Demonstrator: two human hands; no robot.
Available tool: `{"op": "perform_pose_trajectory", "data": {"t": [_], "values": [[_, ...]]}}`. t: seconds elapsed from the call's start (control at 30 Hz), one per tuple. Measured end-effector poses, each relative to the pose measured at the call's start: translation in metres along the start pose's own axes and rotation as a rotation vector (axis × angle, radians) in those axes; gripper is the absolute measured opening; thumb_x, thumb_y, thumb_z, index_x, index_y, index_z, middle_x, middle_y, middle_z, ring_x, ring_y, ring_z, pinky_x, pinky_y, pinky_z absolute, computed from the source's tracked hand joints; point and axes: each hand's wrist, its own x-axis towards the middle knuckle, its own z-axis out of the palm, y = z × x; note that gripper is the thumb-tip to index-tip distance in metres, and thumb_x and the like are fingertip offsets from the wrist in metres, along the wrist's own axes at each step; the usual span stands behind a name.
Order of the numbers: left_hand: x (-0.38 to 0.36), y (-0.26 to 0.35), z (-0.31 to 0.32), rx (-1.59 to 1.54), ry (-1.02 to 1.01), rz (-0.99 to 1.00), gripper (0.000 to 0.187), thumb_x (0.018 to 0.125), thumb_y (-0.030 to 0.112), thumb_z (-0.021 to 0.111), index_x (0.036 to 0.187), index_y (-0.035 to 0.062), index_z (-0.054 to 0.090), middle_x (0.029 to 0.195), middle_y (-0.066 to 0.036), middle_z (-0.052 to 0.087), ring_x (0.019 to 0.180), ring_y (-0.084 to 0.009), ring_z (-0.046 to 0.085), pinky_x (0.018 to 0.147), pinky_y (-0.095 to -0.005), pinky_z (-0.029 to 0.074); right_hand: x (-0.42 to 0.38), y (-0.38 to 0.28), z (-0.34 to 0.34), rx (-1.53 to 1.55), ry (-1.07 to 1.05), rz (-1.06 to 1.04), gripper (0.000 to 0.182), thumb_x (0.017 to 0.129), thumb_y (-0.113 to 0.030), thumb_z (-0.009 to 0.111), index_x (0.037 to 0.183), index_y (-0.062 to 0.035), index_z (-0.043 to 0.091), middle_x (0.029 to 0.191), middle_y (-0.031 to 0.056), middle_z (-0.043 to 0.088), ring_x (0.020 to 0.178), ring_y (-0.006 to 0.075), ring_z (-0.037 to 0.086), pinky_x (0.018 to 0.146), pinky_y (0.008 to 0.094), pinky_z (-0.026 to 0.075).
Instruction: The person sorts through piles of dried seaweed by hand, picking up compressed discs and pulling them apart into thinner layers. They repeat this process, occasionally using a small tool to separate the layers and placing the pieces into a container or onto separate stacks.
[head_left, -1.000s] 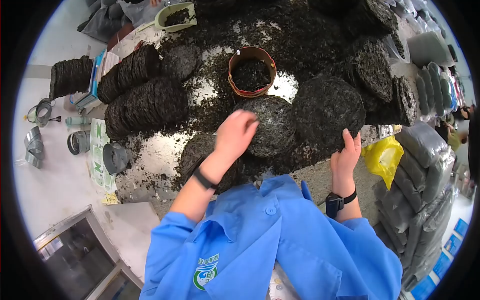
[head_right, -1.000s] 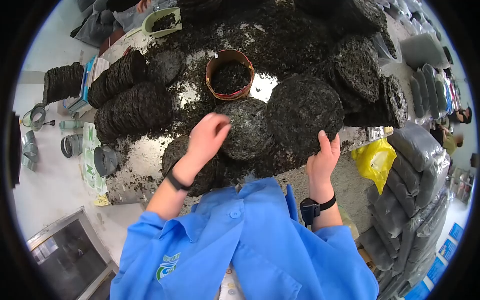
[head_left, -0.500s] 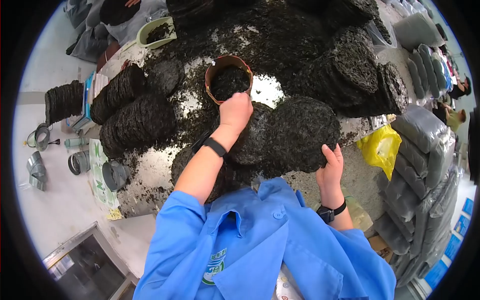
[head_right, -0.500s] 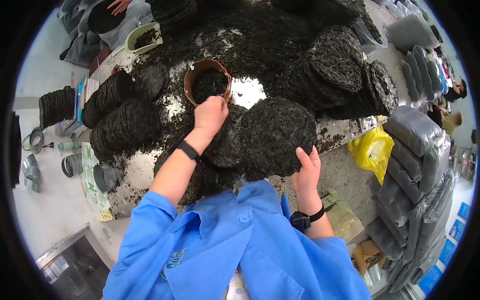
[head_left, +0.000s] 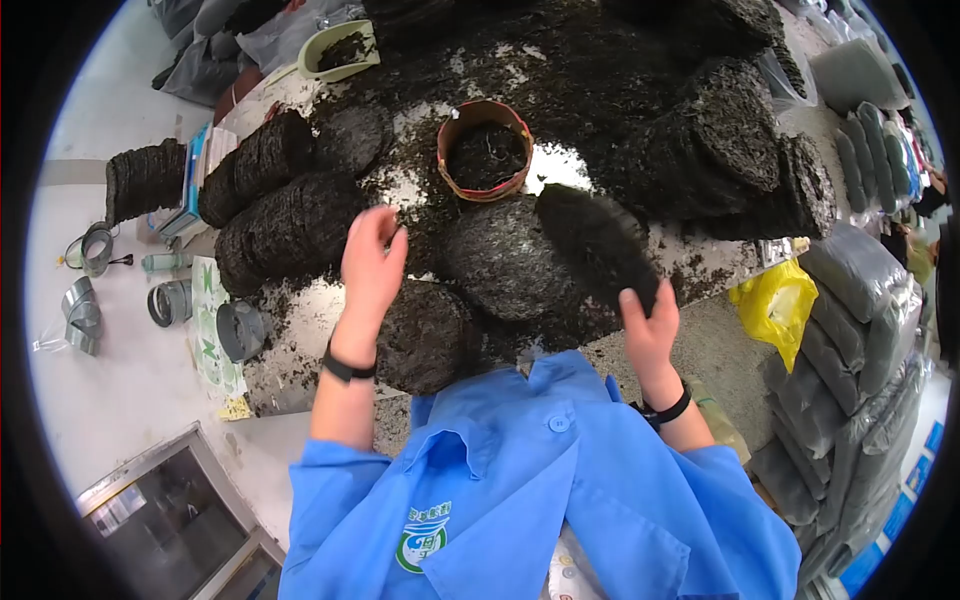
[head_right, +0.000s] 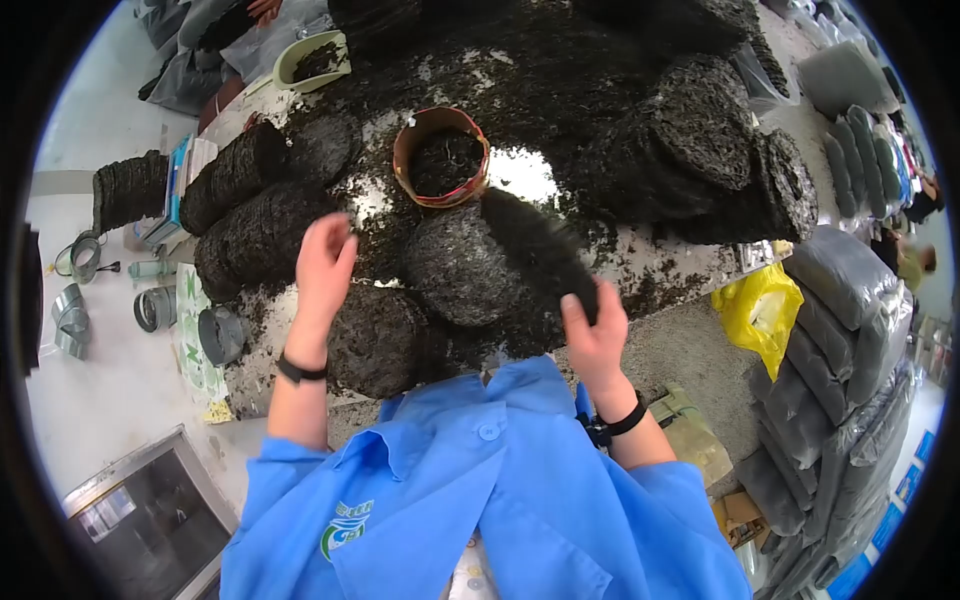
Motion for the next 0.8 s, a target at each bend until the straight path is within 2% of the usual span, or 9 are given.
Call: {"op": "perform_pose_trajectory", "data": {"t": [0.03, 0.1, 0.17, 0.37, 0.47, 0.63, 0.67, 0.7, 0.8], "values": [[-0.027, -0.018, -0.013, 0.012, 0.025, -0.065, 0.031, 0.090, 0.009, 0.070, 0.120, 0.0040, 0.064, 0.106, -0.011, 0.064, 0.093, -0.0260, 0.064, 0.086, -0.0383, 0.052, 0.009, -0.009, 0.015, -0.112, -0.143, -0.409, 0.040, 0.090, -0.001, 0.066, 0.129, -0.0005, 0.062, 0.137, 0.0154, 0.065, 0.130, 0.0266, 0.060, 0.111, 0.0374, 0.046], [-0.085, -0.051, -0.036, 0.227, 0.010, -0.225, 0.052, 0.087, 0.022, 0.078, 0.129, -0.0030, 0.059, 0.119, -0.019, 0.061, 0.112, -0.0339, 0.060, 0.100, -0.0430, 0.048, 0.024, -0.019, 0.032, -0.679, -0.550, -0.700, 0.055, 0.079, -0.008, 0.077, 0.132, -0.0030, 0.062, 0.147, 0.0178, 0.057, 0.143, 0.0338, 0.049, 0.120, 0.0469, 0.037], [-0.136, -0.076, -0.042, 0.345, -0.029, -0.406, 0.082, 0.078, 0.038, 0.086, 0.136, -0.0099, 0.052, 0.131, -0.026, 0.056, 0.124, -0.0416, 0.055, 0.108, -0.0480, 0.044, 0.009, -0.004, 0.053, -0.740, -0.646, -0.654, 0.065, 0.071, -0.015, 0.084, 0.132, -0.0048, 0.063, 0.152, 0.0168, 0.052, 0.146, 0.0369, 0.043, 0.122, 0.0546, 0.031], [-0.161, -0.064, -0.024, 0.314, -0.120, -0.533, 0.085, 0.071, 0.035, 0.092, 0.135, -0.0064, 0.054, 0.127, -0.023, 0.058, 0.122, -0.0404, 0.055, 0.105, -0.0484, 0.045, -0.039, 0.024, 0.119, -0.551, -0.921, -0.786, 0.084, 0.066, -0.017, 0.087, 0.141, -0.0018, 0.053, 0.153, 0.0173, 0.048, 0.146, 0.0336, 0.042, 0.125, 0.0516, 0.030], [-0.167, -0.075, -0.030, 0.385, 0.034, -0.387, 0.078, 0.068, 0.030, 0.094, 0.126, -0.0048, 0.055, 0.118, -0.020, 0.060, 0.112, -0.0380, 0.059, 0.097, -0.0464, 0.049, -0.038, 0.028, 0.147, -0.596, -0.928, -0.568, 0.103, 0.061, -0.013, 0.090, 0.151, -0.0011, 0.042, 0.157, 0.0173, 0.044, 0.149, 0.0345, 0.037, 0.126, 0.0523, 0.025], [-0.168, -0.097, -0.049, -0.197, -0.045, -0.676, 0.063, 0.071, 0.026, 0.094, 0.111, 0.0004, 0.052, 0.105, -0.009, 0.061, 0.095, -0.0214, 0.060, 0.083, -0.0381, 0.050, -0.047, 0.017, 0.159, -0.629, -0.878, -0.593, 0.109, 0.060, -0.020, 0.093, 0.154, -0.0068, 0.041, 0.156, 0.0191, 0.043, 0.148, 0.0374, 0.037, 0.125, 0.0560, 0.023], [-0.169, -0.100, -0.052, -0.344, -0.068, -0.767, 0.056, 0.087, 0.031, 0.084, 0.123, 0.0002, 0.054, 0.115, -0.008, 0.063, 0.104, -0.0176, 0.060, 0.089, -0.0355, 0.051, -0.048, 0.013, 0.163, -0.727, -0.884, -0.642, 0.108, 0.059, -0.023, 0.094, 0.154, -0.0088, 0.042, 0.156, 0.0202, 0.042, 0.147, 0.0392, 0.037, 0.125, 0.0572, 0.023], [-0.166, -0.095, -0.055, -0.351, -0.061, -0.764, 0.056, 0.087, 0.031, 0.084, 0.123, 0.0002, 0.054, 0.115, -0.008, 0.063, 0.104, -0.0176, 0.060, 0.089, -0.0355, 0.051, -0.048, 0.011, 0.166, -0.733, -0.885, -0.650, 0.108, 0.059, -0.023, 0.094, 0.154, -0.0088, 0.042, 0.156, 0.0202, 0.042, 0.147, 0.0392, 0.037, 0.125, 0.0572, 0.023], [-0.162, -0.076, -0.061, -1.344, -0.044, -0.743, 0.069, 0.105, 0.052, 0.054, 0.154, 0.0049, 0.039, 0.148, -0.012, 0.054, 0.134, -0.0238, 0.053, 0.114, -0.0395, 0.042, -0.051, 0.006, 0.173, -0.706, -0.868, -0.628, 0.101, 0.060, -0.029, 0.094, 0.149, -0.0105, 0.049, 0.154, 0.0221, 0.042, 0.144, 0.0420, 0.039, 0.122, 0.0591, 0.026]]}}
